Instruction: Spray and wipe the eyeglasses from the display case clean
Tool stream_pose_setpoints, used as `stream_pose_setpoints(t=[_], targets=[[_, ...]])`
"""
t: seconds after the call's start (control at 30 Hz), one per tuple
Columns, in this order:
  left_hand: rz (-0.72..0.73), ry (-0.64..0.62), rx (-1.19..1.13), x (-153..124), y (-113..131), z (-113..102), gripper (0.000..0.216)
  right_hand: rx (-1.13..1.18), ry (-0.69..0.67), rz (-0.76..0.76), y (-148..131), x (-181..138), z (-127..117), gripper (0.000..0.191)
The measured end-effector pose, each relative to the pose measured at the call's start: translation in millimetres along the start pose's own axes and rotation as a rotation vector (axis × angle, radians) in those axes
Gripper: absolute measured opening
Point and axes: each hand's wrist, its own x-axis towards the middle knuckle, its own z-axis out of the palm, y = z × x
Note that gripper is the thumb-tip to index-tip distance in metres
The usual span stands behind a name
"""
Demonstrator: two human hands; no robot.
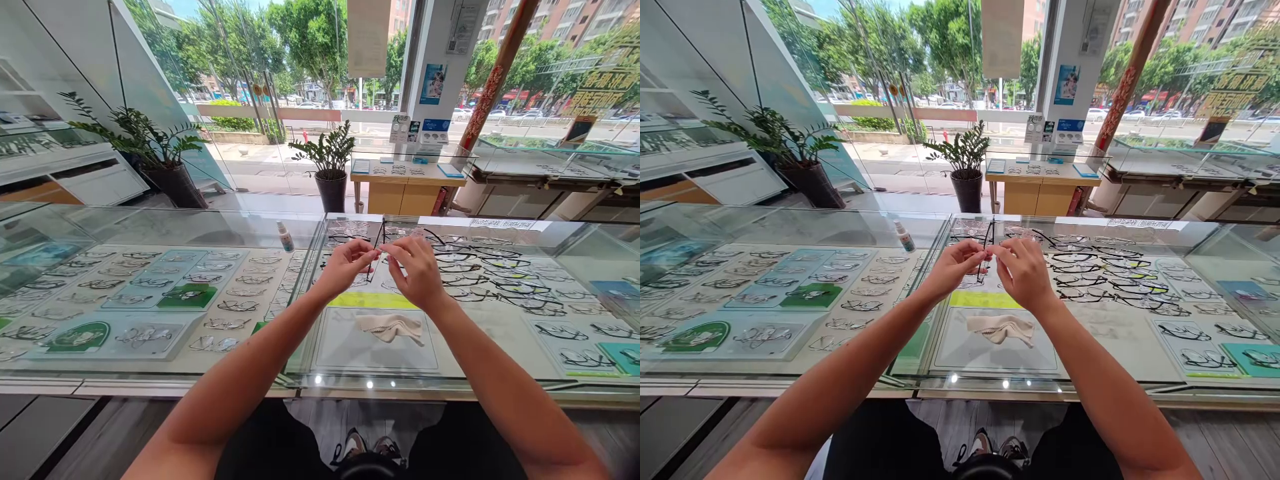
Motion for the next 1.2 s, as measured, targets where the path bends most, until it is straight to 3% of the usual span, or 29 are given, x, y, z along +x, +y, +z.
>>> stream_pose_setpoints(t=[0.23, 0.47, 1.07, 1.2], targets=[[0.012, 0.012, 0.009, 0, -2, 1, 0.043, 0.042, -0.044, 0.061, 2, -1, 3, 0.028], [0.021, 0.059, 0.019, 2, -2, -2, 0.044, 0.056, -0.002, 0.093, 6, -1, 3, 0.02], [0.076, 0.333, -0.157, 13, 10, -22, 0.05, -0.034, -0.04, 0.25, 15, -3, 4, 0.009], [0.076, 0.351, -0.168, 14, 9, -24, 0.049, -0.033, -0.042, 0.251, 17, -3, 4, 0.018]])
